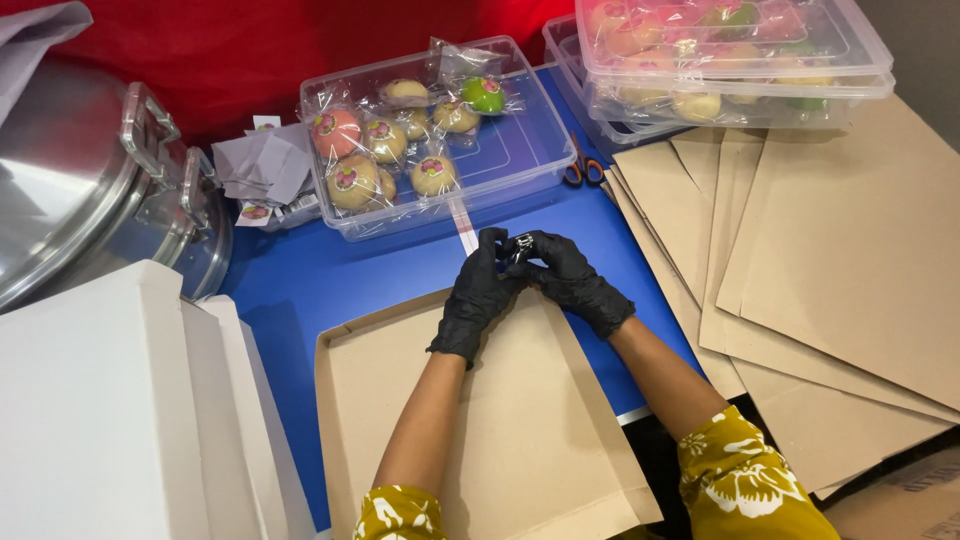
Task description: Assembling a cardboard pastry box by folding the edges and securing the corners with a hand stapler.
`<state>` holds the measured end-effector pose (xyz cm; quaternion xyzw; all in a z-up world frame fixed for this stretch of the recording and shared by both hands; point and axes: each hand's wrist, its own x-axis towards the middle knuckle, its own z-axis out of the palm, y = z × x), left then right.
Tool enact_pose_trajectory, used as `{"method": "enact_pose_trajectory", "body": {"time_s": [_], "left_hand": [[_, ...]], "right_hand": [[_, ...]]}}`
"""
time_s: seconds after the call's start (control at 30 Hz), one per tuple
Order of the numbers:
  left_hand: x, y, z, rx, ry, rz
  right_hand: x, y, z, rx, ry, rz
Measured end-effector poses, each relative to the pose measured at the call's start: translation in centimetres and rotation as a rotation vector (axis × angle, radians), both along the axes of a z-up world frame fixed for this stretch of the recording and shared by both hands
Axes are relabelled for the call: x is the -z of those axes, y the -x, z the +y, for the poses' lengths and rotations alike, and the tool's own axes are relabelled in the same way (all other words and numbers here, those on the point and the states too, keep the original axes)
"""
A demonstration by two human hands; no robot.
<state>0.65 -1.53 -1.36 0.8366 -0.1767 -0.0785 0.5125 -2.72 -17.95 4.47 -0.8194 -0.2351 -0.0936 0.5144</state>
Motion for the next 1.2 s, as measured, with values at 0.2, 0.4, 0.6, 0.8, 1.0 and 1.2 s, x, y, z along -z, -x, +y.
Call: {"method": "enact_pose_trajectory", "body": {"time_s": [0.2, 0.4, 0.6, 0.8, 1.0, 1.2], "left_hand": [[-1.3, 0.3, 0.1, 0.014, -0.002, 0.009], [-3.0, 0.9, 0.4, 0.057, 0.017, 0.024], [-3.0, 1.0, 0.5, 0.077, -0.008, 0.059], [-2.4, 1.1, 0.6, 0.035, -0.05, 0.022], [-2.5, 1.5, 0.6, 0.014, -0.024, -0.034], [-0.8, 0.9, 0.4, 0.057, -0.033, -0.053]], "right_hand": [[1.2, -0.3, -0.4, 0.053, 0.062, 0.006], [2.2, -0.5, -0.5, 0.063, 0.03, -0.014], [1.0, 0.1, -0.1, 0.066, 0.009, -0.033], [0.7, 0.3, 0.5, 0.043, -0.017, -0.09], [1.1, 0.3, 0.2, 0.052, -0.002, -0.08], [2.8, 0.1, 0.3, 0.088, -0.077, -0.103]]}}
